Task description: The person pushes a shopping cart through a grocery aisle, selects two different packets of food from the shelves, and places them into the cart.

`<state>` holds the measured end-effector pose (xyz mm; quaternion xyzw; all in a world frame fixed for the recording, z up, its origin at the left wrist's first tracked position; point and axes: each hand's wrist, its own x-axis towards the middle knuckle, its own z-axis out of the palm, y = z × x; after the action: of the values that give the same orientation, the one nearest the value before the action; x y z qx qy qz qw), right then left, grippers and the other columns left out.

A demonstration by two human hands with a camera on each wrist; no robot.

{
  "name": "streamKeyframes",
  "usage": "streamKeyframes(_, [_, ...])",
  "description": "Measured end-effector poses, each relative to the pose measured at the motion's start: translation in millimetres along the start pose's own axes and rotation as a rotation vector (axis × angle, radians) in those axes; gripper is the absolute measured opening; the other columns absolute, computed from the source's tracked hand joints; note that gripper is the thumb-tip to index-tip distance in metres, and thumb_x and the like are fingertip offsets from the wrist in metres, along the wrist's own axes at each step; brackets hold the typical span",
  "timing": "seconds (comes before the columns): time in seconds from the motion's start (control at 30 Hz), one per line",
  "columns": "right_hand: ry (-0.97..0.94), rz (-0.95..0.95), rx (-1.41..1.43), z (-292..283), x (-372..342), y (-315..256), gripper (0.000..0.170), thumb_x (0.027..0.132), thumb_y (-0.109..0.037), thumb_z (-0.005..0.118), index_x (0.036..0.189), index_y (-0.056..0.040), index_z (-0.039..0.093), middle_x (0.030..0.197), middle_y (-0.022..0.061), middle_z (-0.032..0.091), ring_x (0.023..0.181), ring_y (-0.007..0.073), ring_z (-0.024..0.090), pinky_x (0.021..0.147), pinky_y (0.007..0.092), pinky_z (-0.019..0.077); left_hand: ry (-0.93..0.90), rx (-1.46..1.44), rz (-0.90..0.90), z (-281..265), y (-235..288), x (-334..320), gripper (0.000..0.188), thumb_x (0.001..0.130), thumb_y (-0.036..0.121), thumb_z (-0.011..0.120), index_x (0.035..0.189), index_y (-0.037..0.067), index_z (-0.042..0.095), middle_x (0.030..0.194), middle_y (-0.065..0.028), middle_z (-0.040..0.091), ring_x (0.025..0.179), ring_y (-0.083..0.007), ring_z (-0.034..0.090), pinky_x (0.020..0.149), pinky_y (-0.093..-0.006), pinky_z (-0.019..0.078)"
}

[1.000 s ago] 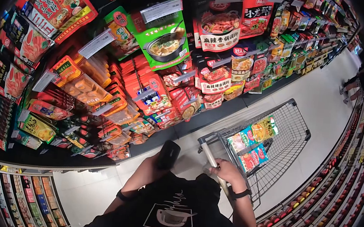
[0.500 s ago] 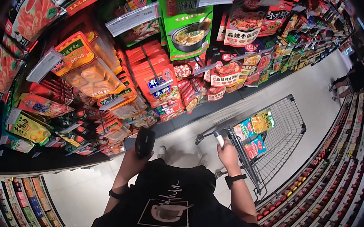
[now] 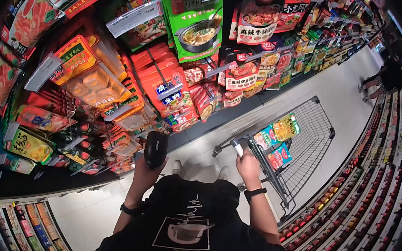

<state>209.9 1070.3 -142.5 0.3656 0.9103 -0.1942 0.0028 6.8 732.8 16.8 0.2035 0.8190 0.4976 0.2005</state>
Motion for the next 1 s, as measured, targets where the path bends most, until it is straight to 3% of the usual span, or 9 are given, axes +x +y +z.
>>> streamKeyframes(0.3, [0.013,0.016,-0.008,-1,1,-3,0.029,0.099,-0.027,0.074,0.099,-0.0012,0.061,0.086,0.0275,0.075,0.081,0.0497,0.074,0.077,0.0605,0.0597,0.030,0.046,-0.037,6,-5,-8,0.036,0.095,0.012,0.083,0.127,0.002,0.070,0.105,-0.0182,0.082,0.102,-0.0305,0.082,0.087,-0.0392,0.0601])
streamKeyframes(0.67, [-0.003,-0.004,-0.032,-1,1,-1,0.028,0.098,-0.024,0.076,0.104,-0.0005,0.061,0.089,0.0269,0.077,0.083,0.0476,0.077,0.077,0.0591,0.0619,0.087,-0.006,-0.014,7,-10,-12,0.036,0.095,0.011,0.084,0.126,0.001,0.069,0.105,-0.0193,0.081,0.101,-0.0307,0.081,0.088,-0.0400,0.0598])
streamKeyframes(1.0, [0.050,0.009,-0.041,-4,-1,-7,0.026,0.098,-0.024,0.074,0.099,-0.0003,0.063,0.085,0.0272,0.076,0.079,0.0483,0.075,0.076,0.0592,0.0610,0.129,0.014,-0.019,9,-8,-11,0.034,0.097,0.017,0.086,0.121,0.000,0.070,0.098,-0.0188,0.081,0.092,-0.0303,0.081,0.083,-0.0408,0.0600])
